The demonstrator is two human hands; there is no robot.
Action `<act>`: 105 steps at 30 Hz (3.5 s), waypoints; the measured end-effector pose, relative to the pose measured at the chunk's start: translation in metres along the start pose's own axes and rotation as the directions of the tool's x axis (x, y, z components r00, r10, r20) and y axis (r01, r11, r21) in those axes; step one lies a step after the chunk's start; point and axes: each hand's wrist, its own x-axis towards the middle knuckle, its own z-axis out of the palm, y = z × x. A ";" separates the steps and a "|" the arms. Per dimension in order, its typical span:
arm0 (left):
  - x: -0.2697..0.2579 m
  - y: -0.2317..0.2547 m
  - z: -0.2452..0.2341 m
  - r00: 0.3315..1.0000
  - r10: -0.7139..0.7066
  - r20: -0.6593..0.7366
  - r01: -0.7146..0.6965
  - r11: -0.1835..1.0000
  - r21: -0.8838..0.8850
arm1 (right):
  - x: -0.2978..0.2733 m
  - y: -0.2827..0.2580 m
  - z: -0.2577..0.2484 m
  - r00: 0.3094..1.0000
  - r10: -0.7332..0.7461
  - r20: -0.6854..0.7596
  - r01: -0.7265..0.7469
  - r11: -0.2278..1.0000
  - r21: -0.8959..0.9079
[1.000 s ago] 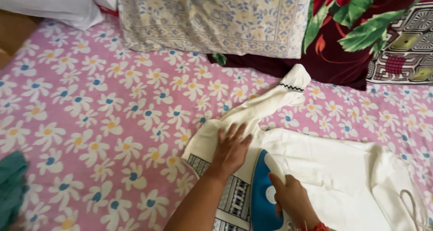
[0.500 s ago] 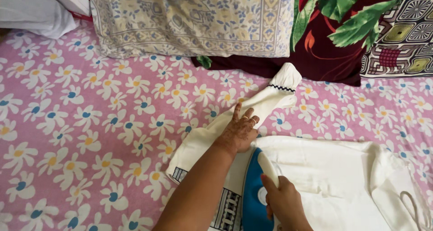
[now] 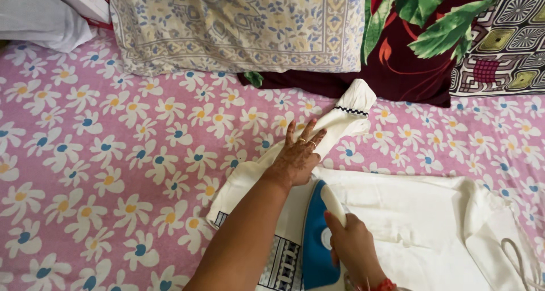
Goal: The person irons a white long-sleeved top with black embroidery on a bed. They smooth the fabric with one hand while moving the iron with the other, then flip the garment to iron the back.
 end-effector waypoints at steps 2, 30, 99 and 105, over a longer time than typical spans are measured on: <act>-0.006 0.001 -0.007 0.999 -0.041 0.028 0.044 0.994 -0.098 | 0.005 -0.005 0.003 1.000 -0.026 -0.013 0.026 1.000 0.010; -0.138 0.038 0.107 0.849 -0.446 -0.282 0.383 0.889 -0.251 | 0.070 -0.059 0.019 0.986 -0.167 0.010 0.167 0.975 -0.150; -0.316 0.092 0.060 0.639 -0.726 0.255 0.746 0.504 -0.435 | -0.104 0.014 0.049 0.884 -0.137 0.448 0.303 0.896 -0.324; -0.315 0.100 0.059 0.620 -0.747 0.240 0.765 0.507 -0.398 | -0.120 0.013 0.053 0.858 -0.165 0.487 0.374 0.851 -0.370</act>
